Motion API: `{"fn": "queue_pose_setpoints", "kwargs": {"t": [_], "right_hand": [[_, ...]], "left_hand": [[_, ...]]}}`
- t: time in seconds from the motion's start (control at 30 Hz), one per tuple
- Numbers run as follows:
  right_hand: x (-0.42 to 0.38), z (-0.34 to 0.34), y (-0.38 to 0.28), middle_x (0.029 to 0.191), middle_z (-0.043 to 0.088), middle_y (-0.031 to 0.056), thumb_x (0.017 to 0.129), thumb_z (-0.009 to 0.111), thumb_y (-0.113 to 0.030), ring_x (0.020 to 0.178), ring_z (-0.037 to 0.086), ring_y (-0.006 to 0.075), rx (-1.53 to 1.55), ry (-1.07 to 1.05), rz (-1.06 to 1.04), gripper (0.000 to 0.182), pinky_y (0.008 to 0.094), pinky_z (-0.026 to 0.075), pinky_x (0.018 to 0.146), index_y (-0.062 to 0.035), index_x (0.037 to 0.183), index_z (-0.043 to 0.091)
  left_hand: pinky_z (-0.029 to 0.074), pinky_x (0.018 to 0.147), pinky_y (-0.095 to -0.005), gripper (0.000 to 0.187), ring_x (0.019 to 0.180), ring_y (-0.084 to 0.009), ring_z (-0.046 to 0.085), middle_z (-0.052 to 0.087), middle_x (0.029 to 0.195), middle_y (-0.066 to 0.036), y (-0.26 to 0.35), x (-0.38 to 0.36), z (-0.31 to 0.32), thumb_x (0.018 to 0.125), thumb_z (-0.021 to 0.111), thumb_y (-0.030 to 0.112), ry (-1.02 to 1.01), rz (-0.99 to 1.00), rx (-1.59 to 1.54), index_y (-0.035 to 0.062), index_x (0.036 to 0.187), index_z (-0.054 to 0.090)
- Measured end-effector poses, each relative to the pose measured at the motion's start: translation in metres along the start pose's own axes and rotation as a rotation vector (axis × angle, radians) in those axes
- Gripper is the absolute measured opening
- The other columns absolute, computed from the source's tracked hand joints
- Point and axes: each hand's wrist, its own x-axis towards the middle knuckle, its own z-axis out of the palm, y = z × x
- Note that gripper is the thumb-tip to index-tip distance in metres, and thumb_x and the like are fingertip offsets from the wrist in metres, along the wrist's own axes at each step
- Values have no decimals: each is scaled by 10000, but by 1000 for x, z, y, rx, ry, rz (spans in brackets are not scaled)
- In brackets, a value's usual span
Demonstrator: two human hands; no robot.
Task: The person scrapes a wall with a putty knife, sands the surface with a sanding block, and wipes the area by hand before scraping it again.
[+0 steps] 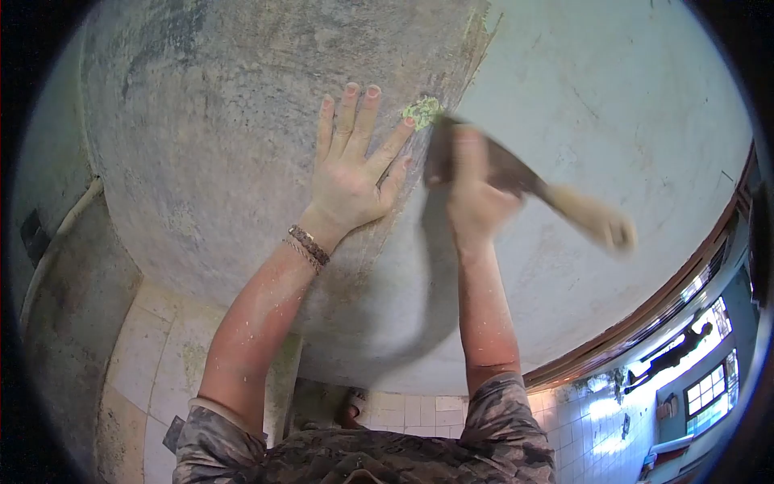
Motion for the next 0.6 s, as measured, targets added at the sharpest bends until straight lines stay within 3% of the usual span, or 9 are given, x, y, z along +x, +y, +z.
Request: {"fn": "queue_pose_setpoints", "kwargs": {"t": [0.03, 0.07, 0.2, 0.23, 0.3, 0.37, 0.43, 0.5, 0.6], "right_hand": [[0, 2, 5, 858, 709, 45, 893, 727, -135, 714, 644, 111, -208, -51, -277, 182, 238, 513, 659, 34, 956, 713], [-5, -2, 5, 860, 709, 47, 904, 719, -159, 726, 646, 114, -113, -109, -63, 187, 246, 516, 664, 21, 954, 718], [3, -6, -16, 937, 711, 74, 880, 750, -204, 848, 651, 141, 262, 1, 374, 246, 286, 511, 797, 30, 945, 712], [4, -5, -16, 937, 711, 74, 880, 750, -204, 848, 651, 141, 262, -4, 372, 246, 286, 511, 797, 30, 945, 712], [4, -2, -16, 935, 711, 73, 883, 743, -161, 817, 655, 134, -98, -77, 35, 215, 269, 519, 766, 42, 947, 707], [7, -7, -8, 939, 713, 73, 877, 750, -182, 835, 659, 140, 14, -72, 64, 224, 273, 516, 788, 25, 955, 712], [8, -3, -10, 920, 717, 75, 860, 764, -208, 862, 665, 143, 135, 103, 217, 242, 276, 508, 818, 13, 949, 718], [3, -4, -9, 876, 724, 66, 864, 749, -168, 823, 666, 120, -98, -148, 183, 196, 267, 518, 768, 11, 939, 720], [4, -9, -19, 887, 726, 69, 862, 752, -191, 848, 669, 139, -23, -142, 280, 228, 292, 515, 808, 14, 954, 717]], "left_hand": [[158, 1173, -553, 449, 1447, -417, 257, 350, 1523, -239, 0, 0, -1, 861, 655, 233, -19, -4, -8, 106, 1291, 634], [158, 1173, -553, 449, 1447, -417, 257, 350, 1523, -239, 1, -1, -1, 861, 655, 233, -23, -3, -12, 106, 1291, 634], [162, 1173, -550, 459, 1450, -412, 252, 348, 1526, -234, 1, -1, 0, 862, 655, 239, -20, -5, -7, 106, 1301, 626], [164, 1172, -550, 465, 1450, -411, 252, 349, 1526, -233, 1, -1, 0, 862, 655, 240, -18, -7, -5, 107, 1307, 622], [164, 1172, -552, 471, 1450, -411, 253, 350, 1525, -233, 1, -1, -1, 862, 656, 241, -18, -10, -4, 104, 1310, 618], [164, 1172, -554, 476, 1450, -410, 253, 352, 1524, -233, 2, -2, 0, 861, 656, 242, -22, -9, -12, 102, 1314, 614], [165, 1170, -558, 478, 1448, -411, 258, 359, 1519, -235, 1, -1, 0, 859, 658, 239, -31, -19, 4, 93, 1312, 613], [168, 1169, -560, 480, 1446, -411, 262, 365, 1516, -235, 1, 0, 0, 855, 661, 236, -19, -18, -2, 88, 1310, 614], [177, 1167, -562, 480, 1441, -413, 276, 379, 1507, -236, 0, -2, 0, 847, 666, 227, 1, -6, -13, 77, 1301, 618]]}}
